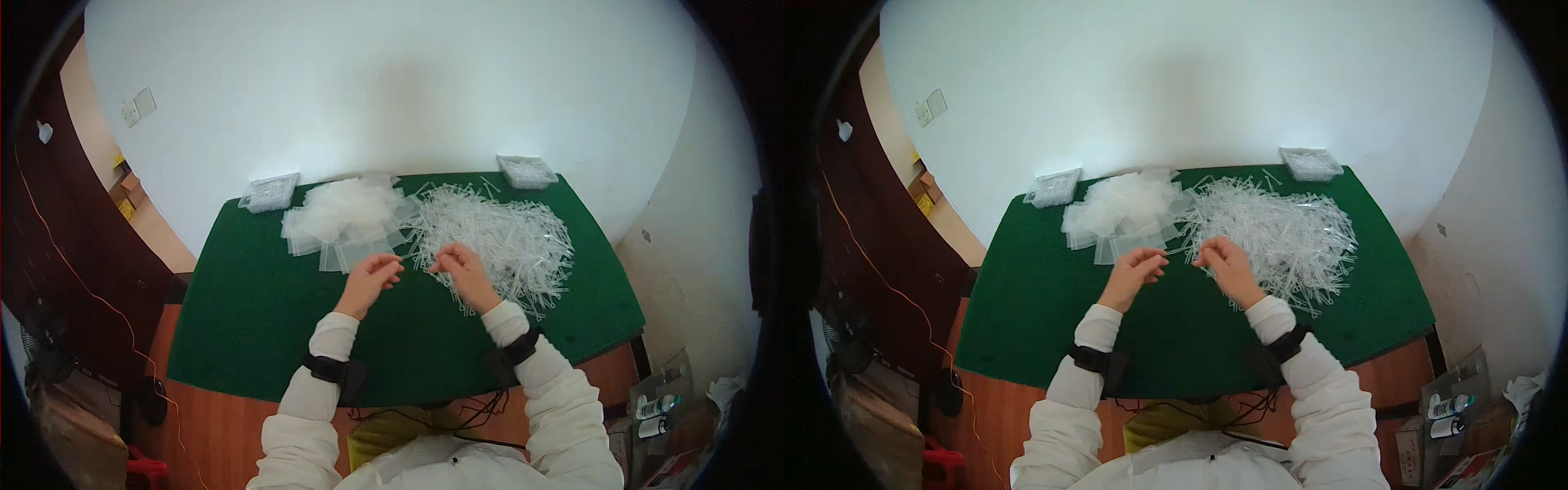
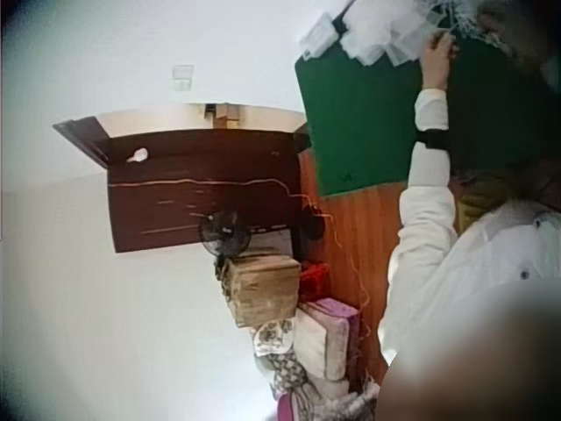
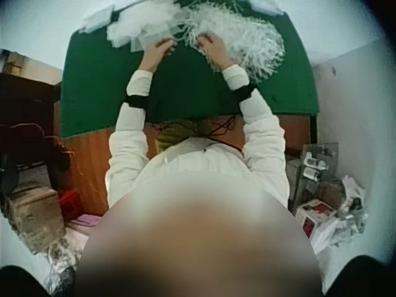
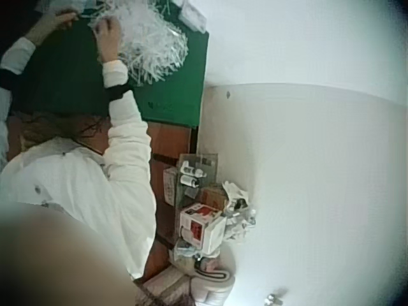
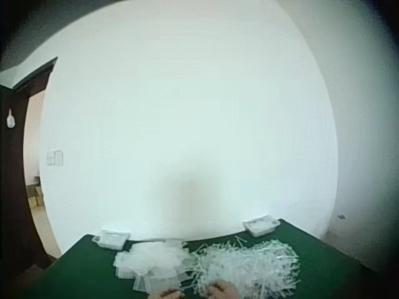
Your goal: The person fastens a black wristband to each arm and then picks up plastic fasteners one at a time to place them into small plastic bags.
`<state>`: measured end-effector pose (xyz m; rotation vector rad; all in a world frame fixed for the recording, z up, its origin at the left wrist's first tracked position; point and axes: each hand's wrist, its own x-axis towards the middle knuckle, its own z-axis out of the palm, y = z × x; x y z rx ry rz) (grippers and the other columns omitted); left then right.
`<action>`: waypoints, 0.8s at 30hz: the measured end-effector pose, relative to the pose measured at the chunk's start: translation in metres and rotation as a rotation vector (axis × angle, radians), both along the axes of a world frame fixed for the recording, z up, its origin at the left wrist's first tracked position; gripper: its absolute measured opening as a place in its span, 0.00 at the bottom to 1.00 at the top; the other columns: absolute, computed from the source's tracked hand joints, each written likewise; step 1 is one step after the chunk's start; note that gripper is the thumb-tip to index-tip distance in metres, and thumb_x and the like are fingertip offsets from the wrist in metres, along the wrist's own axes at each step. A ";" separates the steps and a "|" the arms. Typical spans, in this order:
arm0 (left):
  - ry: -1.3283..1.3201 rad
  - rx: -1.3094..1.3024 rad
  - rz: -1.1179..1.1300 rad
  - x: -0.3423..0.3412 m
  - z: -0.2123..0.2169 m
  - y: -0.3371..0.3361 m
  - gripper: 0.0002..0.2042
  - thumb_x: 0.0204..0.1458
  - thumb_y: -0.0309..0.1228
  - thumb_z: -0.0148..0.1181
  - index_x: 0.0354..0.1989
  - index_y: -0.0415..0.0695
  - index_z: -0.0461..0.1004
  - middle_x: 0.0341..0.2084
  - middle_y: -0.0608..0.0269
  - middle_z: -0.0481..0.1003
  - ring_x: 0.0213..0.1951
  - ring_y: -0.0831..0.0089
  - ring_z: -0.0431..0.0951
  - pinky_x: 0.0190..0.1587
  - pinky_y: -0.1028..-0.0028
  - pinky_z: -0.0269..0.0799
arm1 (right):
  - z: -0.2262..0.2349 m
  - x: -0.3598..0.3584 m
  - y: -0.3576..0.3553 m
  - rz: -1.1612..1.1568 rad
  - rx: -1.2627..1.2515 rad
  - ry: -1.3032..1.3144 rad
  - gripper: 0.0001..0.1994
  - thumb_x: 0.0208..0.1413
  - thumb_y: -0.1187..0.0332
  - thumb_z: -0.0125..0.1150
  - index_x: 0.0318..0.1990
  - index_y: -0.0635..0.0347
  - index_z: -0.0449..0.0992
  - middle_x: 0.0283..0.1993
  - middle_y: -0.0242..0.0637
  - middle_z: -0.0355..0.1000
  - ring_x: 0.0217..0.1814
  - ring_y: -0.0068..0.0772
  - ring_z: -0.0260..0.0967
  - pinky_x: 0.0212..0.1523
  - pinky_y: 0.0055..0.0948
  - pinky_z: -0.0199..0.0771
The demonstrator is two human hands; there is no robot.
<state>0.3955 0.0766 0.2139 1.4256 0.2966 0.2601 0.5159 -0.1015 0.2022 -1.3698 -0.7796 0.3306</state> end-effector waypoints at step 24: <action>-0.287 0.229 -0.017 0.009 -0.035 -0.005 0.15 0.57 0.33 0.45 0.49 0.38 0.68 0.42 0.62 0.72 0.45 0.78 0.69 0.49 0.78 0.61 | -0.022 -0.033 0.054 0.136 0.289 0.762 0.03 0.54 0.70 0.52 0.34 0.58 0.69 0.30 0.33 0.71 0.28 0.25 0.68 0.33 0.27 0.71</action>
